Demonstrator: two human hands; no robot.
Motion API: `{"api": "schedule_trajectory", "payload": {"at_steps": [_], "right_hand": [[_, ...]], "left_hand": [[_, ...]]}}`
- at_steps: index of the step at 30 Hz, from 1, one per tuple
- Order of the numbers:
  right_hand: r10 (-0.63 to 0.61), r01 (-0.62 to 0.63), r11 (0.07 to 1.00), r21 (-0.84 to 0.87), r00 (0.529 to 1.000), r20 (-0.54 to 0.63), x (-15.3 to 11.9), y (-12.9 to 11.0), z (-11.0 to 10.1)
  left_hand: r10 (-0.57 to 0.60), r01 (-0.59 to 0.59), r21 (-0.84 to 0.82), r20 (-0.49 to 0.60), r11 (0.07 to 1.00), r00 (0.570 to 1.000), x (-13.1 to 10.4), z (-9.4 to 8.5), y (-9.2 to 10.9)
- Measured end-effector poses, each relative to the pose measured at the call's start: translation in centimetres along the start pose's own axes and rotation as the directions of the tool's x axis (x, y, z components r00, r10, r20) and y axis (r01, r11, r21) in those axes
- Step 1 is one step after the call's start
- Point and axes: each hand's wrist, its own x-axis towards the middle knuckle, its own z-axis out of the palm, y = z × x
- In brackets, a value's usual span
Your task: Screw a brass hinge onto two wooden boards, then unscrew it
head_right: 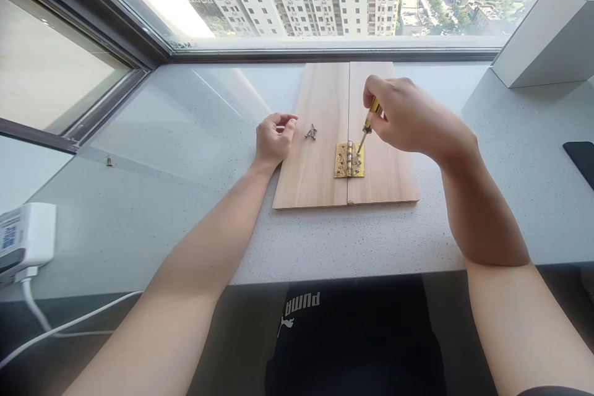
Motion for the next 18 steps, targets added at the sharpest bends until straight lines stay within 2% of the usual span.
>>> {"api": "schedule_trajectory", "payload": {"at_steps": [9,18], "right_hand": [[0.044,-0.043,0.998,-0.043,0.999,0.019,0.0,-0.2,-0.1],[0.023,-0.025,0.998,-0.058,0.999,-0.037,0.5,0.2,0.6]], "left_hand": [[0.039,-0.039,-0.037,-0.013,0.999,0.999,0.1,-0.1,-0.6],[0.062,-0.063,-0.043,-0.029,0.997,0.998,0.2,0.2,-1.2]]}}
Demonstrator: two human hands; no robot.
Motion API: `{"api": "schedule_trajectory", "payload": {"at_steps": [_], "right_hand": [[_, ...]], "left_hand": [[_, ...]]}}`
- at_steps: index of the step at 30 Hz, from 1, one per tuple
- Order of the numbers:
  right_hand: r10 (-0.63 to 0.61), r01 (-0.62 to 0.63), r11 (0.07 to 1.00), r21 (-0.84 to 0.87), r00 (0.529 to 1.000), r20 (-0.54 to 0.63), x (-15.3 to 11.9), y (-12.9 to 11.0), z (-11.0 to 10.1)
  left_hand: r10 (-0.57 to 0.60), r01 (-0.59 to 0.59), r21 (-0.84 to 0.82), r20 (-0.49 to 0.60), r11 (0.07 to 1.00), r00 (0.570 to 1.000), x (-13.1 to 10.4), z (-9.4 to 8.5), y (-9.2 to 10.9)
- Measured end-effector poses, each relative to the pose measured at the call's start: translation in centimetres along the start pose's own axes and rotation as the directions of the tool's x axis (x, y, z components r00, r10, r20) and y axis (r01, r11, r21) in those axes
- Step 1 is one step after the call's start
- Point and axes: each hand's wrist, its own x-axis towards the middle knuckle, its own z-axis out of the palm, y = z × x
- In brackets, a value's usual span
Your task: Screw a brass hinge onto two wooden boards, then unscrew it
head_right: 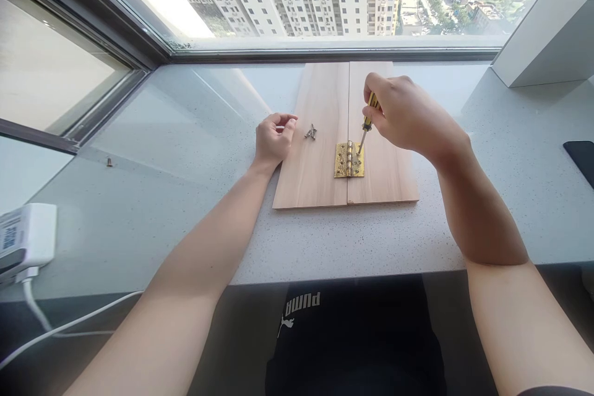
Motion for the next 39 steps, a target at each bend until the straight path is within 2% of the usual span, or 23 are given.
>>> {"api": "schedule_trajectory", "payload": {"at_steps": [20,30,35,39], "right_hand": [[-0.015,0.015,1.0,0.001,1.0,-0.008,0.0,0.3,0.1],[0.023,-0.024,0.997,-0.068,1.0,-0.013,-0.1,-0.2,0.0],[0.077,-0.083,0.987,-0.138,0.996,-0.048,-0.1,-1.2,0.8],[0.12,-0.127,0.985,-0.114,0.991,-0.066,0.0,-1.2,1.6]], "left_hand": [[0.007,-0.007,0.005,-0.001,1.0,1.0,0.1,0.1,-0.3],[0.008,-0.008,0.006,0.007,1.0,1.0,0.1,0.1,-0.2],[-0.011,0.011,0.011,0.005,1.0,1.0,0.1,0.0,-0.1],[-0.019,0.019,0.01,0.003,1.0,1.0,0.0,0.0,0.1]]}}
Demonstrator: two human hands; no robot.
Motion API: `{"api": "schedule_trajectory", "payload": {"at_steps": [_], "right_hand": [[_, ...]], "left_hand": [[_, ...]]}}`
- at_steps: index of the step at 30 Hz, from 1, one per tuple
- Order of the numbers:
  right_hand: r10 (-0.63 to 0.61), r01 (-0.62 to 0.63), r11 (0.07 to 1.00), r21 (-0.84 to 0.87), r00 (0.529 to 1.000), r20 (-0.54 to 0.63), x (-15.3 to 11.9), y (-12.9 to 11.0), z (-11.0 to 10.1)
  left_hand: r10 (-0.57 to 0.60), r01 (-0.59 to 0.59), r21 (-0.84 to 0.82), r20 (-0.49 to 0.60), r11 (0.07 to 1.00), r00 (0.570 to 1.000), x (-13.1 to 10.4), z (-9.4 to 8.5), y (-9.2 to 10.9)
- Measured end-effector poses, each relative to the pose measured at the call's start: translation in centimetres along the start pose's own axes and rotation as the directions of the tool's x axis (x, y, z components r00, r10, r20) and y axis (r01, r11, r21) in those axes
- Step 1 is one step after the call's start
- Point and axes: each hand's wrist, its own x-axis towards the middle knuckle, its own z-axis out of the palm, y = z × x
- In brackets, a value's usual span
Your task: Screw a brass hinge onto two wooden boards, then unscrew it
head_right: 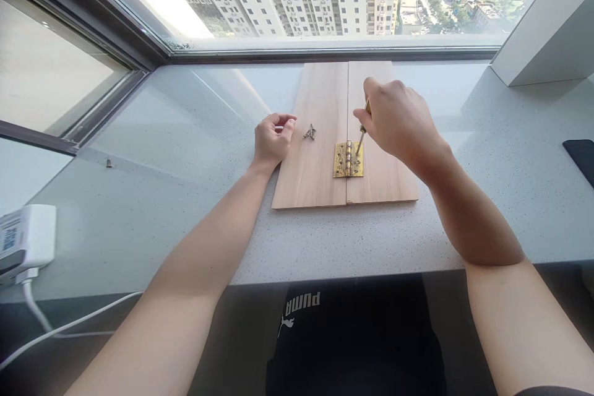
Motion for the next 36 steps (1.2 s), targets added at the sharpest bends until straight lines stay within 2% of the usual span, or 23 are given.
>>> {"api": "schedule_trajectory", "payload": {"at_steps": [5,9,11,13,15,18,21,23,25,27,31,33,36], "right_hand": [[-0.121,0.121,0.983,0.141,0.993,-0.006,0.2,0.4,0.7],[-0.044,0.046,0.925,0.376,0.999,-0.013,0.8,-0.5,1.6],[0.002,0.001,0.812,0.584,1.0,-0.003,1.4,-1.0,2.6],[0.033,-0.009,0.636,0.772,0.999,-0.016,2.1,-1.3,3.9],[0.079,0.015,0.492,0.87,0.995,-0.061,2.6,-1.5,5.4],[0.2,0.021,0.433,0.901,0.973,-0.119,2.9,-1.5,6.9],[0.312,-0.028,0.365,0.93,0.945,-0.094,2.8,-1.1,7.1],[0.228,-0.036,0.287,0.957,0.973,-0.031,2.8,-0.5,6.6],[0.067,-0.041,0.233,0.972,0.997,0.026,2.9,0.2,6.1],[-0.029,-0.046,0.255,0.966,0.998,0.055,3.2,0.8,5.7],[-0.051,-0.048,0.399,0.916,0.996,0.075,3.7,1.2,4.9],[0.01,-0.047,0.423,0.905,0.999,0.047,3.7,0.8,4.9],[0.164,-0.037,0.403,0.914,0.986,-0.032,3.6,-0.2,5.4]], "left_hand": [[-0.002,0.002,0.007,-0.003,1.0,1.0,0.0,0.0,0.2],[-0.009,0.009,0.01,0.003,1.0,1.0,0.0,-0.1,0.3],[-0.012,0.012,0.007,0.008,1.0,1.0,0.0,-0.1,0.3],[-0.012,0.012,0.003,0.013,1.0,1.0,0.0,-0.2,0.3],[-0.008,0.008,0.002,0.016,1.0,1.0,0.0,-0.2,0.2],[-0.004,0.004,0.002,0.016,1.0,1.0,0.0,-0.2,0.1],[0.006,-0.006,0.007,0.016,1.0,1.0,0.0,-0.2,0.1],[0.012,-0.012,0.009,0.015,1.0,1.0,0.0,-0.2,0.1],[0.009,-0.009,0.008,0.013,1.0,1.0,0.0,-0.2,0.1],[0.001,-0.001,0.009,0.014,1.0,1.0,0.0,-0.2,0.1],[0.002,-0.002,0.012,0.018,1.0,1.0,0.1,-0.3,-0.2],[0.002,-0.002,0.014,0.015,1.0,1.0,0.1,-0.2,-0.2],[-0.001,0.001,0.016,0.005,1.0,1.0,0.1,-0.1,-0.2]]}}
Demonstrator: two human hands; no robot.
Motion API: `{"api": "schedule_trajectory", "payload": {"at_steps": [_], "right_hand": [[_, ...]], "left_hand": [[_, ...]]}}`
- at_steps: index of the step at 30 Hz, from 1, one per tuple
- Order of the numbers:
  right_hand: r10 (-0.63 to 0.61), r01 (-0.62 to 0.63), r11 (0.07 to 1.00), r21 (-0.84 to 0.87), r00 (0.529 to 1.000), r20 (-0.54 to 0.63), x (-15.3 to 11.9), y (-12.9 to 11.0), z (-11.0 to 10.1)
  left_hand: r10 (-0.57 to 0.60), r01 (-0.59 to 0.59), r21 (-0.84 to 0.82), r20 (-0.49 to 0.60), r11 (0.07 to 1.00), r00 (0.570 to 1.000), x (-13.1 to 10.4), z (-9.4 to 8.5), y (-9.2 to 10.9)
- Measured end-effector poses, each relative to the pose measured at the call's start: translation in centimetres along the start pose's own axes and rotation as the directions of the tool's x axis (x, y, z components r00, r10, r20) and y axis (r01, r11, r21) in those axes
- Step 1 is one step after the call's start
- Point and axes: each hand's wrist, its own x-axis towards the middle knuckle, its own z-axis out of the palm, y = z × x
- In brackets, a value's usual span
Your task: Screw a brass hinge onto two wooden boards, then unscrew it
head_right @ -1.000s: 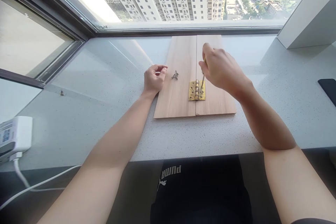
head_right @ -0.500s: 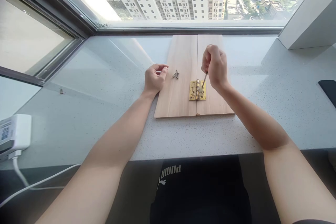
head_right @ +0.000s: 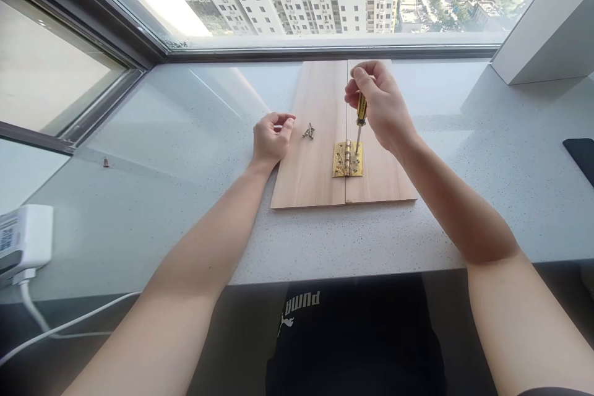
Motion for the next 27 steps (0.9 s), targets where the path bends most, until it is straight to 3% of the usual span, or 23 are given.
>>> {"api": "schedule_trajectory", "payload": {"at_steps": [4,7,10,12,14,16,18,20,22,24,27], "right_hand": [[0.017,-0.013,0.999,0.032,0.989,-0.148,-0.9,0.1,1.4],[0.044,-0.033,0.997,0.072,0.986,-0.163,-1.3,-0.2,1.3],[0.042,-0.047,0.99,0.137,0.998,0.043,-0.9,-0.4,0.1],[0.025,-0.056,0.988,0.143,0.978,0.209,-0.4,-0.5,-0.7],[0.005,-0.039,0.993,0.115,0.96,0.28,-0.1,-0.7,-1.3],[-0.014,0.01,1.0,0.014,0.955,0.295,-0.2,-1.2,-1.5],[-0.052,0.113,0.969,-0.221,0.962,0.267,-0.6,-1.9,-1.5],[-0.126,0.211,0.826,-0.523,0.973,0.195,-1.1,-2.3,-1.7],[-0.189,0.213,0.662,-0.718,0.975,0.116,-1.4,-2.3,-2.1],[-0.191,0.166,0.602,-0.781,0.98,0.061,-1.4,-1.9,-2.7],[-0.129,0.12,0.59,-0.799,0.99,0.054,-1.3,-1.9,-3.3]], "left_hand": [[0.013,-0.013,-0.009,-0.001,1.0,1.0,-0.1,0.0,0.1],[0.01,-0.01,-0.012,-0.002,1.0,1.0,-0.2,0.0,0.2],[0.0,0.0,-0.009,0.002,1.0,1.0,-0.2,0.0,0.4],[-0.007,0.007,-0.007,0.007,1.0,1.0,-0.2,0.0,0.4],[-0.01,0.01,-0.009,0.006,1.0,1.0,-0.2,-0.1,0.4],[-0.01,0.01,-0.009,-0.001,1.0,1.0,-0.2,-0.1,0.3],[-0.006,0.006,-0.008,-0.004,1.0,1.0,-0.1,-0.1,0.1],[-0.001,0.001,-0.007,0.0,1.0,1.0,-0.1,-0.2,0.0],[0.004,-0.004,-0.008,0.005,1.0,1.0,-0.1,-0.2,-0.1],[0.007,-0.007,-0.007,0.006,1.0,1.0,-0.1,-0.2,-0.1],[0.005,-0.005,-0.004,-0.003,1.0,1.0,-0.1,-0.1,-0.1]]}}
